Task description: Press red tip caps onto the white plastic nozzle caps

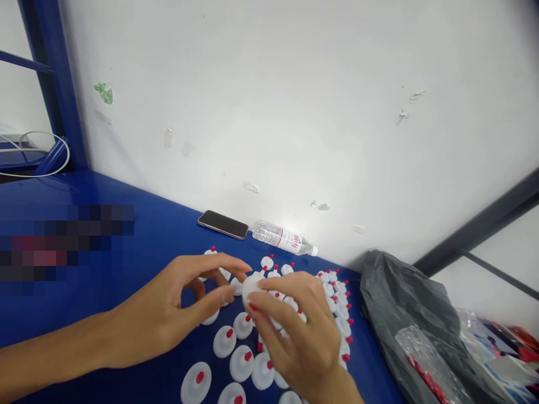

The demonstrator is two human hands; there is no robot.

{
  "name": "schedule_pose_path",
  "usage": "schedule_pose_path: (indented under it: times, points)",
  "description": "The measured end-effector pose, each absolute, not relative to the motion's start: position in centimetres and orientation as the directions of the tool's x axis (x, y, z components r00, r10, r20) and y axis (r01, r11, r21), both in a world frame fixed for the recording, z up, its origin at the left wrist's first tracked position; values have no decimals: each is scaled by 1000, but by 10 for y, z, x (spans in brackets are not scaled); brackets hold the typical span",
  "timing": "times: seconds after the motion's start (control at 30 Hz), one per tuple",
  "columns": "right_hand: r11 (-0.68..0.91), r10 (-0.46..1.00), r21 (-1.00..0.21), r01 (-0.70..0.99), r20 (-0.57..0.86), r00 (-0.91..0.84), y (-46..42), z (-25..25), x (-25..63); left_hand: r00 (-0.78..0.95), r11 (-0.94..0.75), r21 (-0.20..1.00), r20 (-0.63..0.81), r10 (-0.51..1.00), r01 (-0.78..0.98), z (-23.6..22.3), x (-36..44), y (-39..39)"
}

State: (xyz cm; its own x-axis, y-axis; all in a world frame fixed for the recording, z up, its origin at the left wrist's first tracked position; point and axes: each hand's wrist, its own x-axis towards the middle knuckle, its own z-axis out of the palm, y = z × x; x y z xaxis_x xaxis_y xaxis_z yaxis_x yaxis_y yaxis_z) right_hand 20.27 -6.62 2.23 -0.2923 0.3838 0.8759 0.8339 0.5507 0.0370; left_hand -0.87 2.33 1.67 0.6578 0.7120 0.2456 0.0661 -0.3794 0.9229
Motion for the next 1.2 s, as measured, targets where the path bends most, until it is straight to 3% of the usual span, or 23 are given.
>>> schedule_pose_path:
  times: [0.13,0.23,0.3,0.4,0.77,1.2]
  points:
    - [487,467,-83,870,866,-179,-62,21,212,622,-651,745,443,646,147,13,-9,32]
    - [467,579,-178,866,802,-147,-57,12,215,641,-863,463,603,475,203,1,-9,36]
    - [456,652,-232,859,744,-145,-55,6,216,692,-925,311,620,370,216,-9,-8,38]
    - [435,725,-273,858,671,-154,-54,0,216,771,-944,222,545,328,245,-23,-7,41]
    - [400,796,-254,880,572,-197,-57,0,216,808,-911,104,428,404,400,-40,-5,53]
    - [443,785,-192,876,556,-275,-52,-7,219,802,-914,200,438,406,354,-34,-6,47]
